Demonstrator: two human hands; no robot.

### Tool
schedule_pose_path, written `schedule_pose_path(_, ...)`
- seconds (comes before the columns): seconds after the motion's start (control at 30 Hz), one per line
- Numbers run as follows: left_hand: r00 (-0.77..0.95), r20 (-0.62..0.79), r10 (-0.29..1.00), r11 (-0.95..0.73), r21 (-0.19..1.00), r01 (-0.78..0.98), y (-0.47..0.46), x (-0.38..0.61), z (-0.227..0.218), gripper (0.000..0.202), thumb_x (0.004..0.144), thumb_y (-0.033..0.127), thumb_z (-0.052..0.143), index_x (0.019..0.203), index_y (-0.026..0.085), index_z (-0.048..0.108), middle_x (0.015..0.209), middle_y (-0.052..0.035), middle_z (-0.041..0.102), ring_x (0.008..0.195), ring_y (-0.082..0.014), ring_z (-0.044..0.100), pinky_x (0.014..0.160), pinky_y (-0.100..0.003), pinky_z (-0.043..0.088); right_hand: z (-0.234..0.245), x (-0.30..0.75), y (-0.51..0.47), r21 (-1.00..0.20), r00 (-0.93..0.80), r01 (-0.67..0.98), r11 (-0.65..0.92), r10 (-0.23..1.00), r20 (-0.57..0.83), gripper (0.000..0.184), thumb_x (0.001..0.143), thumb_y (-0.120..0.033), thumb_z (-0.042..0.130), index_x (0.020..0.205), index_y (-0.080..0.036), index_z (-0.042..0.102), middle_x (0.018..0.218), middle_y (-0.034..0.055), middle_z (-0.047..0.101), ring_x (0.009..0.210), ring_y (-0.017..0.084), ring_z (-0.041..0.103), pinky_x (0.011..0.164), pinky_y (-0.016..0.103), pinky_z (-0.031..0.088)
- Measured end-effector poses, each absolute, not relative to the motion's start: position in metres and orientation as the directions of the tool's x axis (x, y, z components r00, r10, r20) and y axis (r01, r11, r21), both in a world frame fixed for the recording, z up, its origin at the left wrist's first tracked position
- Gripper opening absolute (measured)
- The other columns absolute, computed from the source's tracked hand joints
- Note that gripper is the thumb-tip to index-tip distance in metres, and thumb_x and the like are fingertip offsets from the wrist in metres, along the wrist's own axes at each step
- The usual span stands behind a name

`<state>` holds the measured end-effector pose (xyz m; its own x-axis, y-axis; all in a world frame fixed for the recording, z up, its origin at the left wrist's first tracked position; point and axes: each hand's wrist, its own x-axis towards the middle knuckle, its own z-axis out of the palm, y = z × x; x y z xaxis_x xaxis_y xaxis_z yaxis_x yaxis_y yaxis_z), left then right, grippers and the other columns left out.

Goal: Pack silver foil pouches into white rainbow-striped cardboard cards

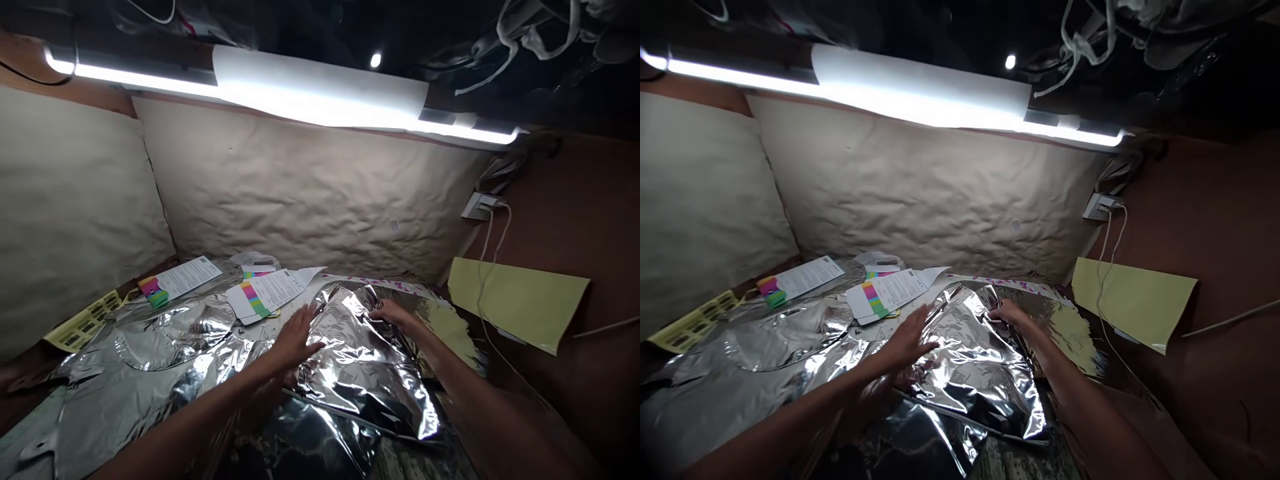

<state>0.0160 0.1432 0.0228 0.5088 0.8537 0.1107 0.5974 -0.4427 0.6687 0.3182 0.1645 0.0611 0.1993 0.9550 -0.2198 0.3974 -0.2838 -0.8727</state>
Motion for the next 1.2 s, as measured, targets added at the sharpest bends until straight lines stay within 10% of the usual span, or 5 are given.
schedule_pose_path(0.13,0.356,0.239,0.903,-0.358,0.878,0.318,0.190,0.018,0.054,0.112,0.064,0.052,0.083,0.150,0.008,0.026,0.151,-0.0306,0.035,0.140,-0.0406,0.035,0.111,-0.058,0.029,0.095,0.303,0.155,-0.924,0.071,0.382,-0.023,0.997,0.004,0.043,0.055,-0.035,0.086,0.084,-0.015,0.060,0.070,-0.0038,0.061,0.067,0.014,0.061,0.065,0.025,0.050)
schedule_pose_path(0.27,0.396,0.355,0.847,-0.444,0.882,0.157,0.211,0.011,0.111,0.070,0.072,0.062,0.073,0.115,0.008,0.061,0.107,-0.0158,0.072,0.102,-0.0297,0.068,0.089,-0.042,0.053,0.154,0.294,0.130,-0.866,0.048,0.438,0.241,0.956,0.290,0.039,0.061,-0.042,0.084,0.082,-0.017,0.062,0.075,-0.0026,0.062,0.075,0.016,0.060,0.068,0.025,0.048)
schedule_pose_path(0.5,0.537,0.679,0.501,-0.850,0.503,0.158,0.125,-0.046,0.134,0.019,0.085,0.035,0.070,0.090,0.018,0.075,0.089,-0.0053,0.074,0.085,-0.0192,0.070,0.091,-0.036,0.050,0.144,0.277,0.029,-0.236,-0.238,0.685,0.689,0.518,0.822,0.014,0.084,-0.031,0.070,0.097,-0.025,0.073,0.083,0.0022,0.075,0.082,0.023,0.069,0.074,0.036,0.055)
schedule_pose_path(0.9,0.860,0.148,0.488,-0.863,0.227,0.451,0.028,-0.079,0.022,0.034,0.096,0.020,0.045,0.126,0.024,0.059,0.131,-0.0079,0.064,0.124,-0.0263,0.056,0.105,-0.043,0.040,-0.004,0.266,-0.020,-0.322,-0.563,0.634,0.703,0.705,0.431,0.025,0.091,-0.014,0.053,0.109,-0.021,0.069,0.106,0.0092,0.074,0.095,0.021,0.070,0.084,0.034,0.057)
schedule_pose_path(1.2,0.507,0.009,0.862,-0.417,0.581,0.699,0.069,-0.058,0.033,0.029,0.098,0.032,0.041,0.087,0.020,0.065,0.067,0.0019,0.063,0.064,-0.0154,0.060,0.063,-0.024,0.040,0.005,0.256,-0.003,-0.828,0.076,0.551,-0.106,0.994,-0.077,0.066,0.084,-0.033,0.063,0.144,-0.024,0.039,0.083,-0.0001,0.069,0.083,0.022,0.069,0.082,0.035,0.054)
